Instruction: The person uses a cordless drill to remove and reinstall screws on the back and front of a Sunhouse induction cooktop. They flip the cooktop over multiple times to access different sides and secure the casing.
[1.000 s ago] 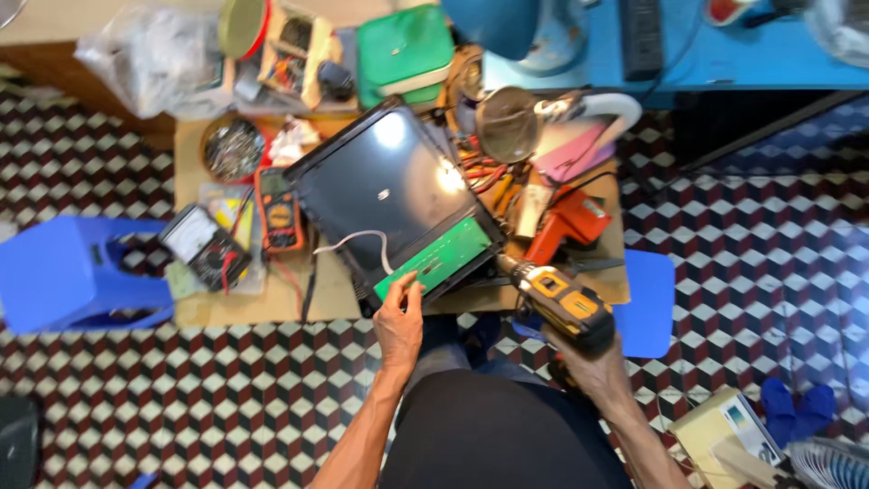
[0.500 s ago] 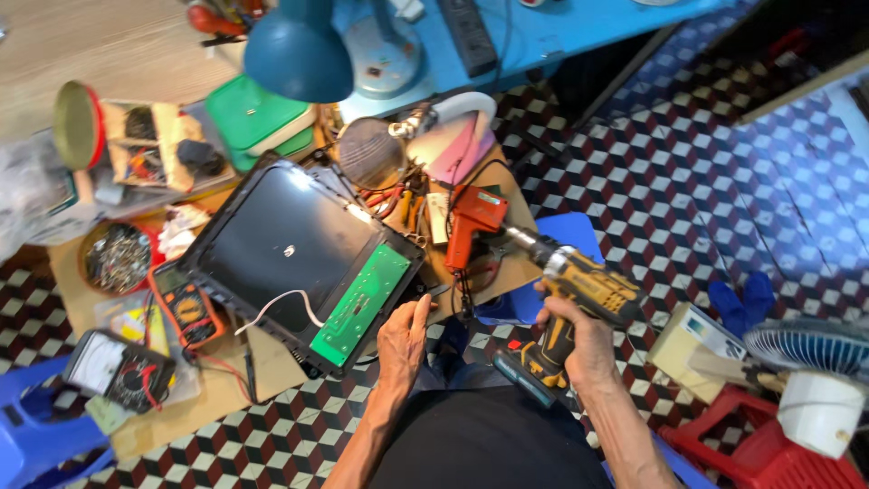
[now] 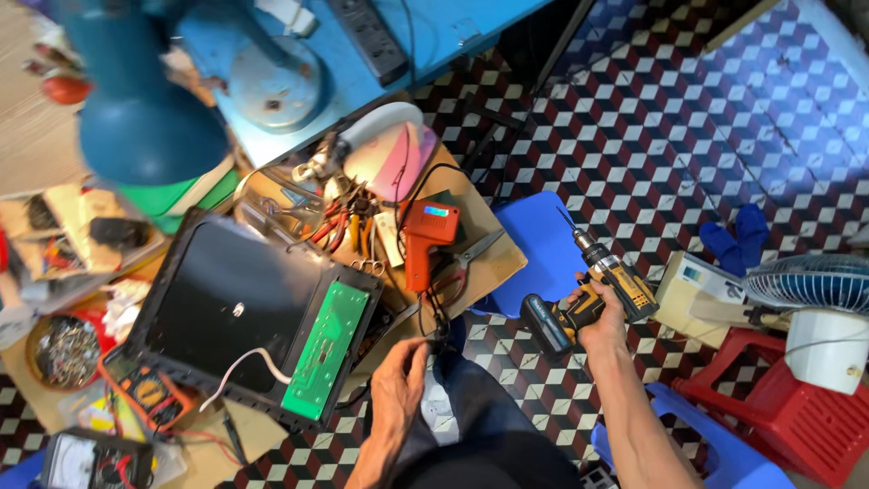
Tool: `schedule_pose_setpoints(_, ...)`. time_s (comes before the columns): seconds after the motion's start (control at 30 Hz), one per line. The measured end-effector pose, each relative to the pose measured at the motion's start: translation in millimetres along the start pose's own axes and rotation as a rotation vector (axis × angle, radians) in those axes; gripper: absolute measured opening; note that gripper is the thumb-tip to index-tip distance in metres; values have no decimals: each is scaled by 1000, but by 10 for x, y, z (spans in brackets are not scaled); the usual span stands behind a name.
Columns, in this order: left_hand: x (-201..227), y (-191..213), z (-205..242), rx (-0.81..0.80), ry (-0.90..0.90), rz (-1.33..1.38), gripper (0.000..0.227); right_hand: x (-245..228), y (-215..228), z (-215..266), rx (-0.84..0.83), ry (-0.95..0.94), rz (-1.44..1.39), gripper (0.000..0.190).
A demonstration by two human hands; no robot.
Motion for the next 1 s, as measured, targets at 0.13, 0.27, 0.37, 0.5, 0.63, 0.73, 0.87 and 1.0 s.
schedule_pose_setpoints(0.13,220,-543,-91,-114,-29,-54,20,329,293,-643,1,-48,-56,33)
schedule_pose_setpoints(0.27,362,-1001,-255,-163,-138,-20,20,703,446,-1154,-57,-21,-12,27)
schedule_pose_setpoints(0.37,300,-1131,-344,-142,-113,4,20,1021,432,-1401,-123,-120,17,27)
schedule_pose_setpoints(0.5,216,-1078,-366,-115,-106,15,20,1133,344,-1553,-135,-174,97,28)
schedule_pose_setpoints(0.63,108,-819,-330,-60,-110,-37,20,1108,339,-1502,-41,-263,360,32)
schedule_pose_setpoints(0.73,19,-571,-283,0,-107,-3,21,944,363,-1316,-28,-214,769,37)
schedule_pose_setpoints(0.87,-97,-182,-198,120,-157,-16,19,403,62,-836,-207,239,966,45)
schedule_pose_setpoints(1.0,-612,474,-25,325,-33,3,20,126,-538,81,-448,589,974,42)
Point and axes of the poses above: each hand's wrist, its own z-axis away from the middle knuckle, its own y-axis out of the back of the hand, x = y × z, the point moved 8 cm from there along -z, towards the middle knuckle, and after that the axes turned 12 degrees about y, right-handed, at the moved point
